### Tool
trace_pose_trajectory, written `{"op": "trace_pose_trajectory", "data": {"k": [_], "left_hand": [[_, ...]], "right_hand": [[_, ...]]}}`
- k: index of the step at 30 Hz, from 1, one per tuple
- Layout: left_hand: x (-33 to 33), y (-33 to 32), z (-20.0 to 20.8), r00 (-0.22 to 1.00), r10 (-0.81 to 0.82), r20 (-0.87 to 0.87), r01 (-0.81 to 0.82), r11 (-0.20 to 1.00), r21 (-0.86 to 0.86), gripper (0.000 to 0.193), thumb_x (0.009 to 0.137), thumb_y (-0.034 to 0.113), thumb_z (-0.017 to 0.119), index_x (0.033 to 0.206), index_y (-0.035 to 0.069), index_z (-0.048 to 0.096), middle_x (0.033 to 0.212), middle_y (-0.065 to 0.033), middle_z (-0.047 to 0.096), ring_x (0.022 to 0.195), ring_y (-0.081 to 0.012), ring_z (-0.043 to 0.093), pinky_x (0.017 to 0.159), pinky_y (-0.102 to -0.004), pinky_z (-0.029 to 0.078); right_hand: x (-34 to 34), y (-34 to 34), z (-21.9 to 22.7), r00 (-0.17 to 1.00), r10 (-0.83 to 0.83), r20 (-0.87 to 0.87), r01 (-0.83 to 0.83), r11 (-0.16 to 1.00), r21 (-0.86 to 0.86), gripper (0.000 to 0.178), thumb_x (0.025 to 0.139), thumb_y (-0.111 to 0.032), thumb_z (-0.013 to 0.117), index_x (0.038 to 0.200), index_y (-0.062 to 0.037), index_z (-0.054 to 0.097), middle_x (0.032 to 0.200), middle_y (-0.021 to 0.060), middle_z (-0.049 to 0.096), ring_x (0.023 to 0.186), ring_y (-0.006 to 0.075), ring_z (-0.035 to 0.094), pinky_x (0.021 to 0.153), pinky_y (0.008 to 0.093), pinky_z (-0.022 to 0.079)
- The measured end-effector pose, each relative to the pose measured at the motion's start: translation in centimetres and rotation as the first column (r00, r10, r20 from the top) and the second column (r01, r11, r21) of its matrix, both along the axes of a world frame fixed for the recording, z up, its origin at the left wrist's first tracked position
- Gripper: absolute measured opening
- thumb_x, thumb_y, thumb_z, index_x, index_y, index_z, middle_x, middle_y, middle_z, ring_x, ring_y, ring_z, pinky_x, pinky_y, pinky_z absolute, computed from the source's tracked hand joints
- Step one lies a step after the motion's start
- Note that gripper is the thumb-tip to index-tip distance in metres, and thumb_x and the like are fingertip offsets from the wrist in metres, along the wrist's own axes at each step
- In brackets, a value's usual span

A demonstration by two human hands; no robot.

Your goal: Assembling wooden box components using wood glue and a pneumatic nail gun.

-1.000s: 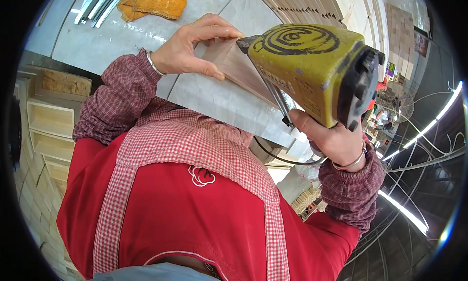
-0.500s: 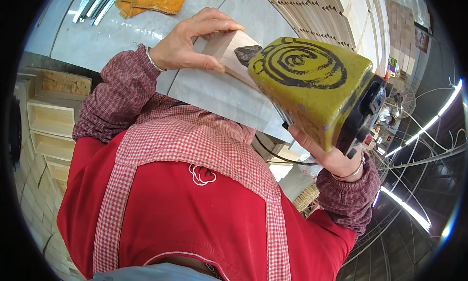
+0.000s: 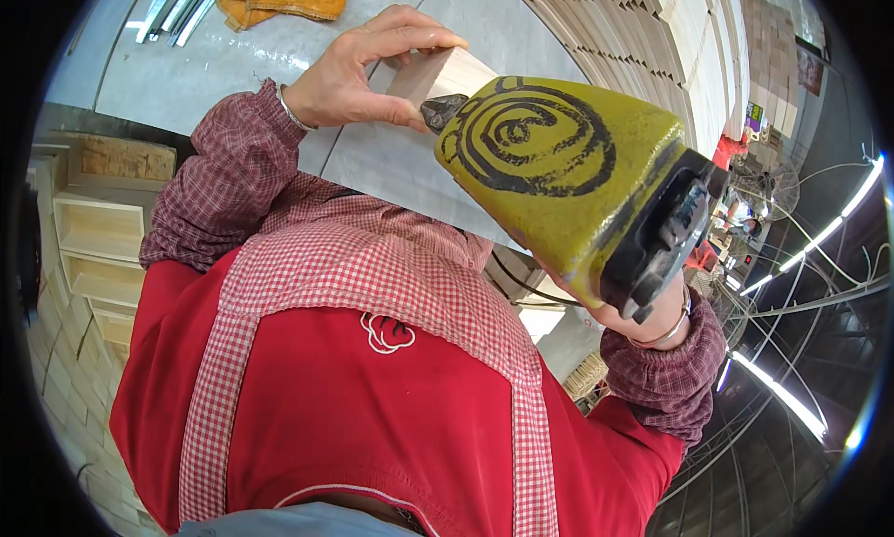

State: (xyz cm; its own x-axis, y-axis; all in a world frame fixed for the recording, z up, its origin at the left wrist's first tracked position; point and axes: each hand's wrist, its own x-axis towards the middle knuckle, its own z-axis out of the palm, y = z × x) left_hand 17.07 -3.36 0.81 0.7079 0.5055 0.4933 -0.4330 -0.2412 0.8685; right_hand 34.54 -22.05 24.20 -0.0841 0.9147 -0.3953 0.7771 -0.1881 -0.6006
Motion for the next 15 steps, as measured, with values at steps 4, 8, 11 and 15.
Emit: {"op": "trace_pose_trajectory", "data": {"k": [4,8,11,15], "left_hand": [[0.0,0.0,0.0,1.0,-0.003,-0.006,0.003,1.0,-0.013,0.068,0.059,0.009,0.08,0.123,0.017,0.057,0.117,-0.001,0.051,0.105,-0.0173,0.05,0.091,-0.03,0.044],[0.2,-0.1,0.0,1.0,-0.005,-0.014,0.005,1.0,-0.007,0.067,0.06,0.009,0.08,0.123,0.017,0.057,0.117,-0.0011,0.051,0.105,-0.0174,0.05,0.091,-0.0297,0.044],[0.1,-0.3,0.0,1.0,-0.009,-0.014,0.008,1.0,-0.01,0.067,0.06,0.009,0.08,0.123,0.016,0.057,0.117,-0.0013,0.051,0.105,-0.0174,0.05,0.091,-0.0297,0.044],[-0.2,-0.1,0.2,1.0,-0.005,-0.015,0.005,1.0,-0.011,0.068,0.061,0.009,0.08,0.124,0.016,0.056,0.117,-0.0017,0.051,0.106,-0.0172,0.05,0.091,-0.0298,0.044]], "right_hand": [[-0.1,-0.3,-0.1,0.983,-0.133,-0.13,0.134,0.991,0.001,0.04,0.073,0.001,0.068,0.112,-0.0064,0.061,0.113,0.0105,0.061,0.1,0.0237,0.063,0.077,0.0296,0.053],[-0.5,-1.2,-0.4,0.913,-0.316,-0.26,0.32,0.947,-0.026,0.04,0.073,0.0,0.069,0.112,-0.0057,0.06,0.113,0.012,0.06,0.097,0.0235,0.063,0.077,0.0294,0.053],[-1.0,-0.9,0.0,0.967,-0.229,-0.112,0.228,0.973,-0.022,0.045,0.073,0.003,0.067,0.115,-0.0051,0.056,0.116,0.0127,0.059,0.097,0.0238,0.062,0.079,0.0297,0.052],[-1.7,0.4,1.0,0.858,0.272,0.435,-0.235,0.962,-0.137,0.058,0.074,0.011,0.061,0.128,-0.0041,0.045,0.122,0.0135,0.054,0.102,0.0249,0.058,0.084,0.0309,0.048]]}}
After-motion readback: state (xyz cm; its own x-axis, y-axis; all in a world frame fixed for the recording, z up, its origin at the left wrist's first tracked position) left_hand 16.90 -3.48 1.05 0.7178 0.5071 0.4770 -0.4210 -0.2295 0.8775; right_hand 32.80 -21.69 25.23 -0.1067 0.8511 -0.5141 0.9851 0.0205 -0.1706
